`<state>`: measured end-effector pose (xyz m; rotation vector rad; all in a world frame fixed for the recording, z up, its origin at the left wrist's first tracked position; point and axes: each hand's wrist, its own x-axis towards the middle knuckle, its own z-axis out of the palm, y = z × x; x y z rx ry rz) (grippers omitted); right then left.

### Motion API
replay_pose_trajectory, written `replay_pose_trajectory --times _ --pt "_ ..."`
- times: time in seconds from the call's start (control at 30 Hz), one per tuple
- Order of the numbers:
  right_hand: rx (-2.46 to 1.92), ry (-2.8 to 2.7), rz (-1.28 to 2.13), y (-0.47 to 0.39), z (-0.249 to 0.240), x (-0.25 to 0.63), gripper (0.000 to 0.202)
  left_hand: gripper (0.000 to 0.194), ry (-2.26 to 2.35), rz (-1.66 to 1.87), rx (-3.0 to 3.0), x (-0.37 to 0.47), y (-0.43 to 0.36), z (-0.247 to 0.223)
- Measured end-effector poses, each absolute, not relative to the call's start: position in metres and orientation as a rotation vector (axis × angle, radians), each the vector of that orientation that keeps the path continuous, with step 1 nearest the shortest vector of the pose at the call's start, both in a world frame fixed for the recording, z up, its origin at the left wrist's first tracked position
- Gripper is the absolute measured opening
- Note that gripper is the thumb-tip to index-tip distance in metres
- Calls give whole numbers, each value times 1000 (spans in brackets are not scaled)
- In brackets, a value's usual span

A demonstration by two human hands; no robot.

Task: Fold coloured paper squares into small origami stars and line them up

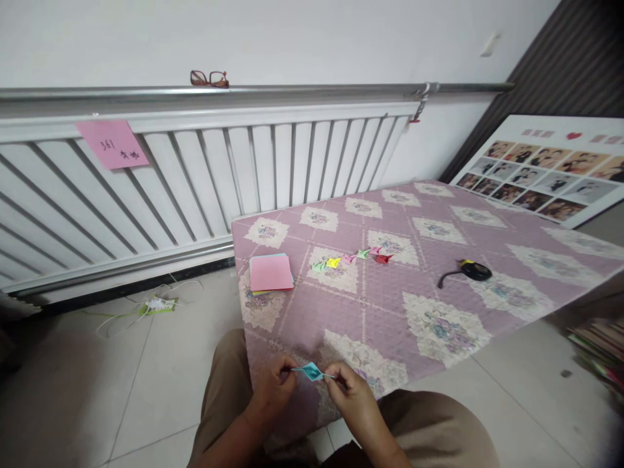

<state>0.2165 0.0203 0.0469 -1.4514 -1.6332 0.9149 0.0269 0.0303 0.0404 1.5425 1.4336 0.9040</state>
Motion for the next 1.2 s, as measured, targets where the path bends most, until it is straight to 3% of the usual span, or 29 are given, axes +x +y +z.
replay_pose_trajectory --times 0.57,0.77,0.97,1.2 --pt "-1473 -1875 692 32 24 223 15 14 1408 640 1956 34 37 24" --pt "-1504 -1908 603 28 37 221 33 15 1431 619 1984 35 38 22" --pt "-1446 -2048 465 39 49 209 20 18 1411 673 2058 37 35 21" --pt "-1605 -2184 403 48 40 200 23 18 1438 673 2097 39 30 22"
